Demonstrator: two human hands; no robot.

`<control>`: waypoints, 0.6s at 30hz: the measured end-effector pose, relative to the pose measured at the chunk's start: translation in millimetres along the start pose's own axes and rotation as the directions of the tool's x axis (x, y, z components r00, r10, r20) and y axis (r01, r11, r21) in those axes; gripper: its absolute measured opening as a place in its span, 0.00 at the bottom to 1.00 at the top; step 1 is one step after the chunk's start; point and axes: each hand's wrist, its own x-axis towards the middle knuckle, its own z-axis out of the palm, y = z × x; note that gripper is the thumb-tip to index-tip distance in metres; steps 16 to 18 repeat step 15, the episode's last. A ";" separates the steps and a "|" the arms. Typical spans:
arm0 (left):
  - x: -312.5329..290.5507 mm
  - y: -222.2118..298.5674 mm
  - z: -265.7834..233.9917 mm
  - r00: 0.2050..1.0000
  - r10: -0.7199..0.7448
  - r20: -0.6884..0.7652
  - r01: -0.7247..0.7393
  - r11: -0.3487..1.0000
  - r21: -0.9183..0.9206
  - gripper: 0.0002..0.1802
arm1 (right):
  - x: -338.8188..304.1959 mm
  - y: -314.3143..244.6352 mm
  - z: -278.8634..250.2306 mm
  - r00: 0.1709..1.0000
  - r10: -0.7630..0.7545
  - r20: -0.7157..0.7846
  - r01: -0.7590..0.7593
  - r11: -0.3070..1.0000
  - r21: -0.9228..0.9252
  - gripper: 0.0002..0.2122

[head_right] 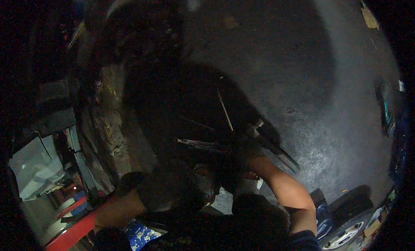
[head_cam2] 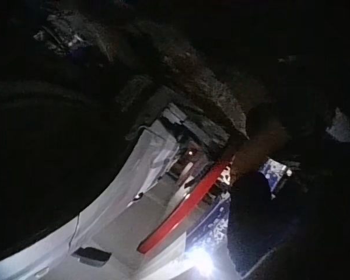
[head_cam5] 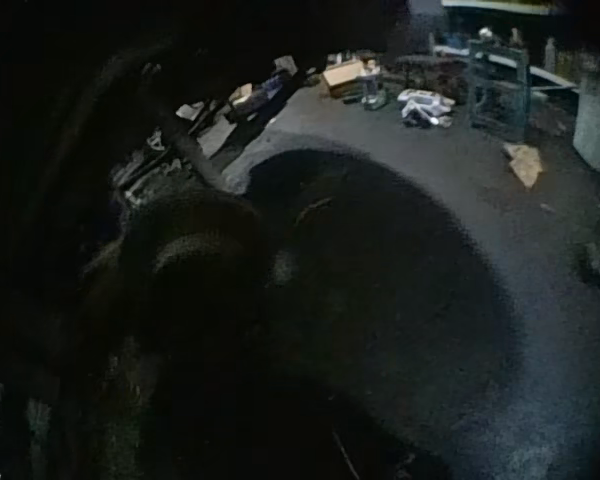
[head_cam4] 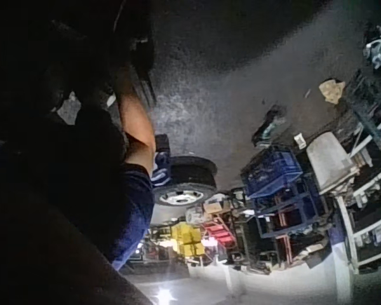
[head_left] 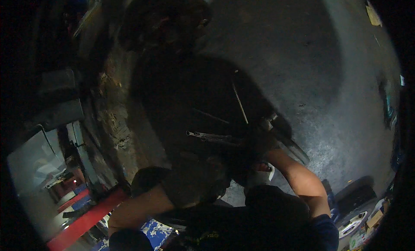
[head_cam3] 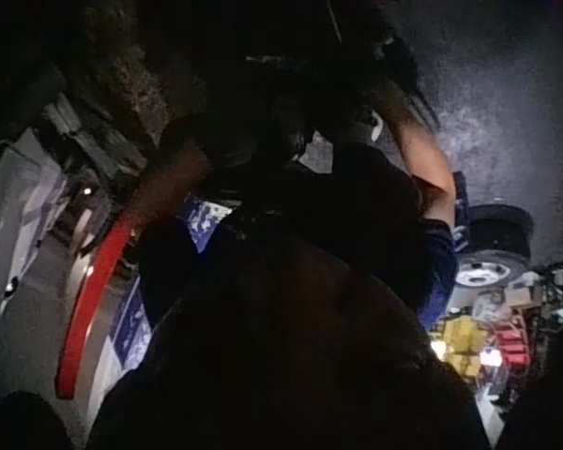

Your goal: The person works on a car's brake assembly in a cluttered garage. They use pliers and a hammer to remove a retaining clip from the brake caliper, then use a screwdriver to pry and remove a component from the wheel hub area.

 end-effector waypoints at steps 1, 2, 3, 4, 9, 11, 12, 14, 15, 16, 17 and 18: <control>1.2 7.9 2.5 0.995 0.005 0.096 -0.009 0.999 0.040 0.13 | -2.1 -2.1 0.9 1.000 0.020 0.023 -0.019 1.000 -0.015 0.23; 5.2 9.8 3.7 0.999 -0.030 0.016 0.029 0.998 0.051 0.12 | -3.2 -4.0 0.9 0.997 0.053 0.059 -0.051 0.998 -0.037 0.23; 9.7 10.3 4.5 0.996 -0.066 -0.060 0.069 0.996 0.056 0.12 | -2.1 -3.7 0.4 0.989 0.101 0.105 -0.094 0.993 -0.065 0.23; 11.4 10.8 5.0 0.985 -0.107 -0.138 0.115 0.992 0.052 0.11 | -2.3 -2.6 0.2 0.993 0.083 0.087 -0.073 0.991 -0.112 0.21; -5.7 1.7 -17.0 0.994 -0.073 -0.085 0.036 0.928 -0.371 0.12 | -16.5 0.7 -7.2 0.944 0.086 0.319 -0.068 0.995 -0.068 0.18; -2.3 2.7 -16.8 0.997 -0.068 -0.024 0.055 0.930 -0.364 0.13 | -14.7 3.8 -9.8 0.875 0.097 0.475 -0.025 0.987 -0.156 0.18; 6.9 8.1 -13.9 0.997 -0.068 -0.022 0.059 0.955 -0.292 0.13 | -14.7 5.3 -11.0 0.821 0.134 0.556 -0.015 0.977 -0.213 0.18; 23.1 15.2 -11.4 0.995 -0.089 -0.036 0.072 0.937 -0.341 0.14 | -17.0 10.9 -16.1 0.825 0.157 0.543 -0.003 0.962 -0.274 0.21; 20.1 18.9 -12.7 0.997 -0.066 -0.035 0.050 0.940 -0.338 0.14 | -21.7 14.6 -20.8 0.831 0.164 0.531 -0.004 0.957 -0.289 0.22; 20.1 18.9 -12.7 0.997 -0.066 -0.035 0.050 0.940 -0.338 0.14 | -21.7 14.6 -20.8 0.831 0.164 0.531 -0.004 0.957 -0.289 0.22; 20.1 18.9 -12.7 0.997 -0.066 -0.035 0.050 0.940 -0.338 0.14 | -21.7 14.6 -20.8 0.831 0.164 0.531 -0.004 0.957 -0.289 0.22; 20.1 18.9 -12.7 0.997 -0.066 -0.035 0.050 0.940 -0.338 0.14 | -21.7 14.6 -20.8 0.831 0.164 0.531 -0.004 0.957 -0.289 0.22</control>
